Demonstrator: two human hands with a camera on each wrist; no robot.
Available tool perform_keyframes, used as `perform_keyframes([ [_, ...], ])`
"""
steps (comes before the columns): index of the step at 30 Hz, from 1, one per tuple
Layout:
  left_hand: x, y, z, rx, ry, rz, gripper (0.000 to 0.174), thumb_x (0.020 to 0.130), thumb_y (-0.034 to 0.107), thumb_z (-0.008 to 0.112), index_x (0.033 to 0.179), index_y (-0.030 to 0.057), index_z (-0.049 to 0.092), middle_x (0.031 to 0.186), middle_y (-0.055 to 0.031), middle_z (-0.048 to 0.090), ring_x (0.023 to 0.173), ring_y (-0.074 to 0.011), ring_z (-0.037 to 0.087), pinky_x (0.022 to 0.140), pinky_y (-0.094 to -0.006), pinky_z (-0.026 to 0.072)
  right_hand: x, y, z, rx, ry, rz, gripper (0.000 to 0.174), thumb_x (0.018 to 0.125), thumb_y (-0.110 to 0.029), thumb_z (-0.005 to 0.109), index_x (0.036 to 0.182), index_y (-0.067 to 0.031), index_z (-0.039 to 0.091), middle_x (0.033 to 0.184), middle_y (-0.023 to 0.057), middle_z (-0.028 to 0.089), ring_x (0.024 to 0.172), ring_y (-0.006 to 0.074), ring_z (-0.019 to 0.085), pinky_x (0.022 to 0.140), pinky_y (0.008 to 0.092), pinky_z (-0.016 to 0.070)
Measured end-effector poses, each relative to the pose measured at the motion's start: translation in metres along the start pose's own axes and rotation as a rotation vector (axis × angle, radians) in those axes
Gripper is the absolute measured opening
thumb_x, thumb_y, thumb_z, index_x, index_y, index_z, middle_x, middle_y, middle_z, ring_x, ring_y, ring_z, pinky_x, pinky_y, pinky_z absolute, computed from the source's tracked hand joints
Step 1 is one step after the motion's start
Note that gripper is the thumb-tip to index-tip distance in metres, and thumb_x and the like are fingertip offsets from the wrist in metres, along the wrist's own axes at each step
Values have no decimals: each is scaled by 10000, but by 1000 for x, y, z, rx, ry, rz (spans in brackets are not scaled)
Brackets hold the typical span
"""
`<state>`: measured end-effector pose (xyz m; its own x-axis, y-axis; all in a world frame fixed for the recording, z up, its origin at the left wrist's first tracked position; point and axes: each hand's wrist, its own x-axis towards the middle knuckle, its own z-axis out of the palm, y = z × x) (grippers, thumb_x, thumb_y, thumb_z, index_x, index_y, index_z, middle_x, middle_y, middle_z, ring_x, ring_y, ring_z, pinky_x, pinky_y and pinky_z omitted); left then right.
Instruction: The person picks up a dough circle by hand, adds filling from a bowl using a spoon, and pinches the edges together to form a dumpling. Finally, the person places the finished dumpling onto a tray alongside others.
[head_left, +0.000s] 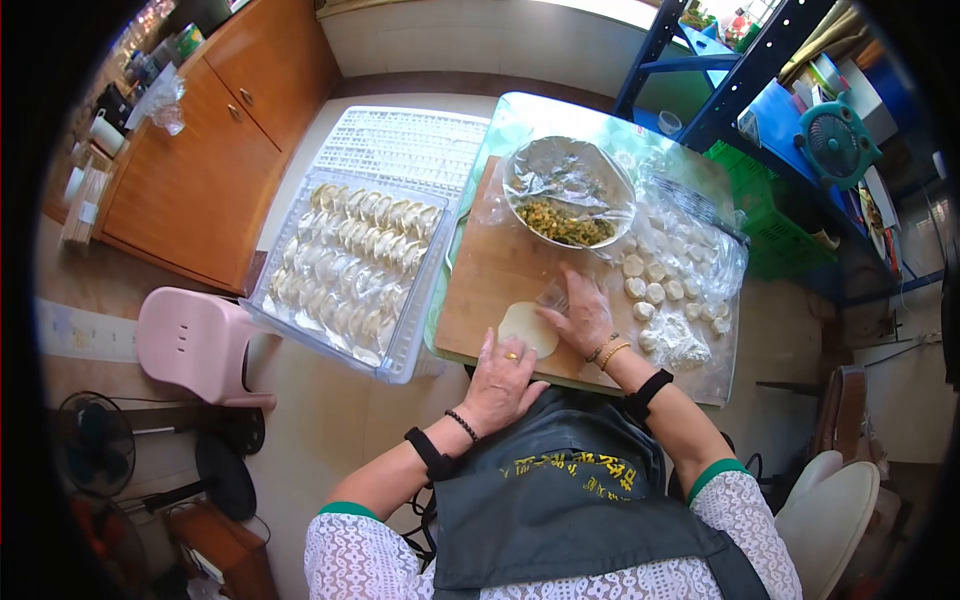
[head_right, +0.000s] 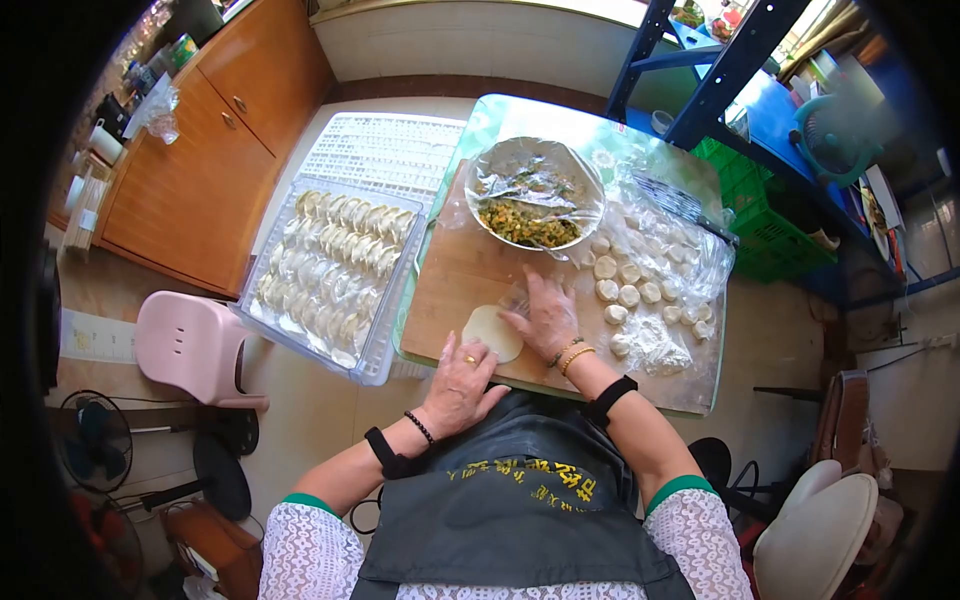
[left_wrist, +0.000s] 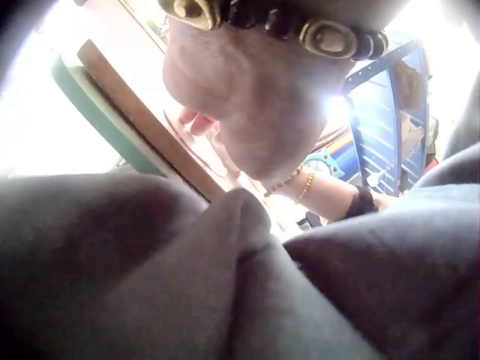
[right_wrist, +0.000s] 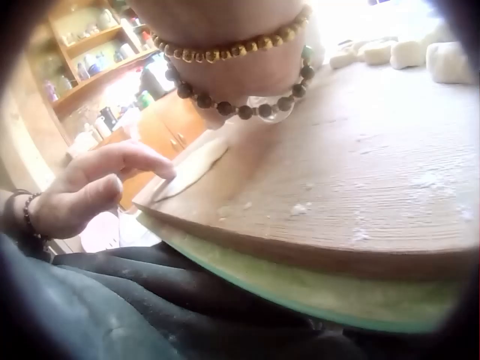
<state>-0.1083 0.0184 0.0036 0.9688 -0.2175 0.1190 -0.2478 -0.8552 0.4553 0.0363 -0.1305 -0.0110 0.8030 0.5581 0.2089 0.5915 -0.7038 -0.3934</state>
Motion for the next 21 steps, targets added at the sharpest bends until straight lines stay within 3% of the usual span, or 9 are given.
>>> perform_keyframes([
  [3, 8, -2, -7, 25, -13, -135, 538, 818, 333, 647, 1216, -3, 512, 1197, -196, 492, 1240, -359, 397, 1093, -571, 207, -14, 15, -4, 98, 49, 140, 720, 770, -345, 716, 1345, -50, 400, 1091, 170, 572, 1033, 336, 540, 897, 442, 399],
  [5, 12, -8, -2, 77, 54, -140, 540, 824, 341, 639, 1220, -3, 509, 1179, -194, 494, 1228, -359, 400, 1095, -567, 203, -24, 22, -13, 226, 80, 102, 729, 771, -308, 721, 1365, -54, 383, 1108, 173, 571, 1036, 338, 543, 902, 432, 405],
  [9, 24, -5, 10, 87, 45, 48, 565, 829, 356, 628, 1241, -7, 495, 1280, -215, 454, 1296, -380, 352, 1088, -570, 224, -40, 24, -40, 306, 27, 115, 739, 775, -226, 715, 1400, -65, 354, 1135, 180, 567, 1027, 354, 543, 901, 434, 414],
  [15, 31, 32, 25, 0, -100, 261, 567, 837, 331, 624, 1269, -1, 468, 1324, -225, 421, 1314, -381, 338, 1084, -568, 244, -45, 15, -58, 180, 35, -103, 730, 760, -176, 705, 1396, -61, 367, 1166, 174, 554, 1046, 349, 525, 897, 437, 405],
  [19, 23, 35, 27, -16, -209, 230, 595, 831, 340, 632, 1277, -8, 448, 1351, -220, 392, 1330, -367, 315, 1088, -568, 240, -54, -4, -36, -31, -102, -61, 709, 777, -260, 687, 1381, -55, 379, 1175, 161, 541, 1076, 332, 505, 881, 444, 394],
  [21, 22, 36, 23, -20, -172, 238, 592, 828, 345, 636, 1268, -7, 453, 1345, -217, 400, 1326, -364, 322, 1087, -568, 241, -49, 2, -24, -79, -41, -23, 725, 768, -336, 694, 1348, -24, 392, 1157, 158, 543, 1077, 327, 505, 880, 442, 387],
])
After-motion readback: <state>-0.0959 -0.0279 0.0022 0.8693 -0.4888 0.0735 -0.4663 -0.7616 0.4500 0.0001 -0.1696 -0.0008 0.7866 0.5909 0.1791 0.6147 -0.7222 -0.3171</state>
